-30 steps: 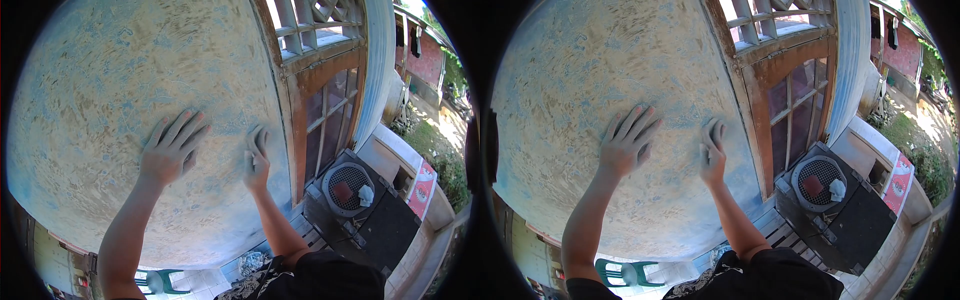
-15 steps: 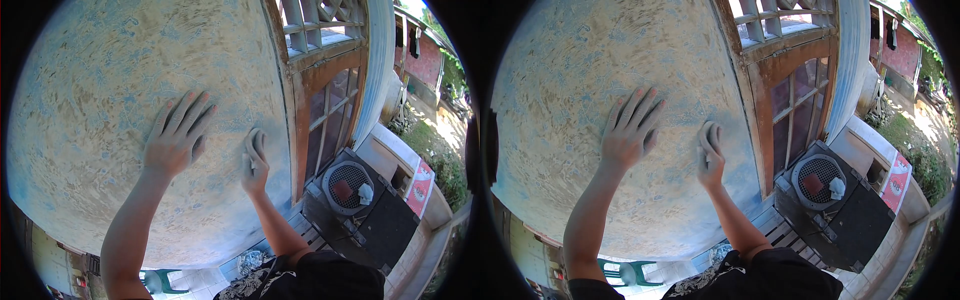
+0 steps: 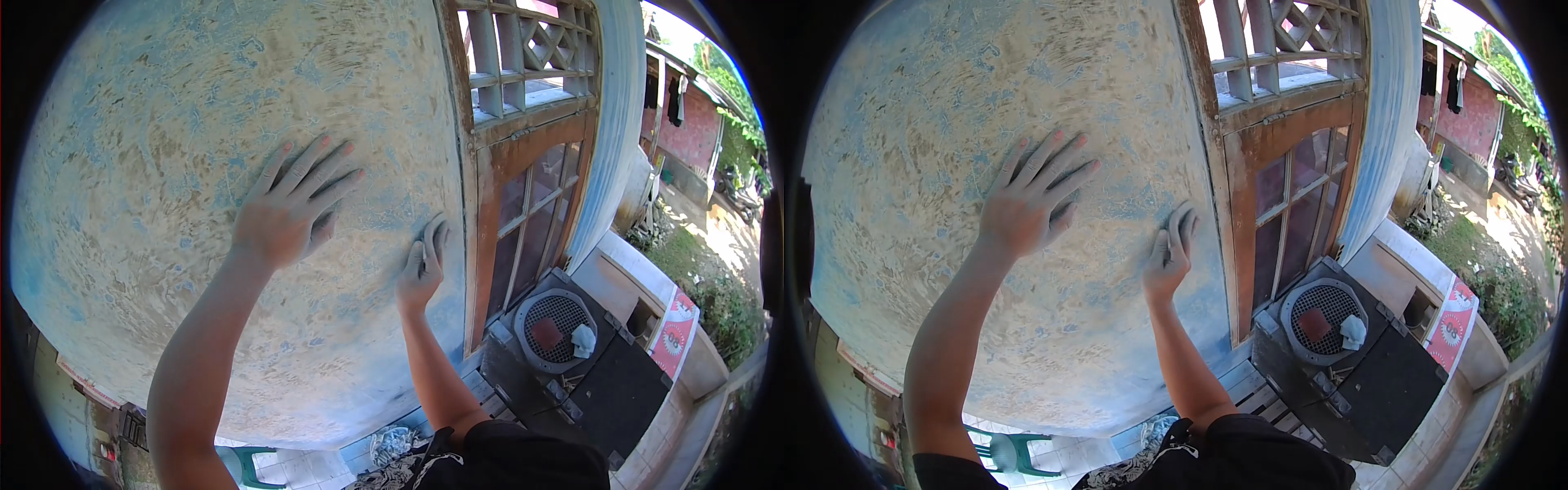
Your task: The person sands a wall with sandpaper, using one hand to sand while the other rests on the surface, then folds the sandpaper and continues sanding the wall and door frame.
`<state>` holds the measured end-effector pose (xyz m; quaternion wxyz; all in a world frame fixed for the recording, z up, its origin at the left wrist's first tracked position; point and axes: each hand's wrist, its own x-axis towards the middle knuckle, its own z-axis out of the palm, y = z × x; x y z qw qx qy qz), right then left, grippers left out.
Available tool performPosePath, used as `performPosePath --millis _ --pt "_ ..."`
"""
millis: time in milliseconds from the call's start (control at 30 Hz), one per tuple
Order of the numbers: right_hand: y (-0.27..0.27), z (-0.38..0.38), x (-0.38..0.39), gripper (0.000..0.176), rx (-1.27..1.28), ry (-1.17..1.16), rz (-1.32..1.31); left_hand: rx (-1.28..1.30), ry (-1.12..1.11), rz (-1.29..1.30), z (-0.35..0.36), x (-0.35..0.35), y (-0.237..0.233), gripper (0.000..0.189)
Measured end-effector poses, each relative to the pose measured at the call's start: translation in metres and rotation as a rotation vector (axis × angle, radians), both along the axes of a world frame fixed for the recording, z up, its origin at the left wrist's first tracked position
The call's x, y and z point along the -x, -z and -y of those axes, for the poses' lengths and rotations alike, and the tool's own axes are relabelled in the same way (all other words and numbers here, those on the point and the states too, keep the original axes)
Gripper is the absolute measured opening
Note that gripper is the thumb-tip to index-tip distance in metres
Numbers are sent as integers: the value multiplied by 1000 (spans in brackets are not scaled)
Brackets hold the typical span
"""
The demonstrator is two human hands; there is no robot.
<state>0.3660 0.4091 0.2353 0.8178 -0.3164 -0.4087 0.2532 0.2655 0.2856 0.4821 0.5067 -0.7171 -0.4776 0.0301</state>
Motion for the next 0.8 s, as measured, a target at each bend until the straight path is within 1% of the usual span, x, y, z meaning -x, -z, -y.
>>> performPosePath --millis 67,100,167,233,300,333,400,433,500,533,600,633,700,733,800 --pt "-11 18 9 35 -322 -101 178 -33 -36 28 -5 -3 6 74" --pt "-6 20 8 35 -326 -113 179 -36 -48 30 -7 -3 8 74" --pt "19 21 1 35 -421 -186 429 -63 -23 14 -10 -1 13 72" --pt "44 6 -14 35 -395 -160 433 -68 -25 0 -10 -1 14 71" --pt "57 -1 -21 36 -51 -167 80 -72 -27 -8 -9 0 16 70" --pt "57 0 -18 36 -45 -167 82 -79 -22 4 -9 0 17 70" --pt "50 2 -10 37 102 -202 -129 -79 -9 19 -9 -1 21 69" --pt "38 13 -8 37 108 -193 -134 -85 -14 20 -9 -2 20 68" --pt "20 31 -6 37 -188 -237 215 -83 -4 13 -9 -3 18 67" --pt "21 30 -8 37 -184 -228 212 -91 -3 12 -9 -3 18 66" --pt "24 27 -15 36 -410 -301 463 -96 2 7 -9 -3 19 65" --pt "30 17 -19 36 -409 -297 459 -109 6 2 -9 -3 20 64" --pt "43 -13 -25 35 -310 -151 257 -123 5 -7 -11 -2 20 63" --pt "44 -22 -26 35 -309 -155 257 -122 7 -1 -11 -2 20 62" --pt "45 -33 -28 35 216 -225 -184 -120 2 17 -9 -1 22 61"
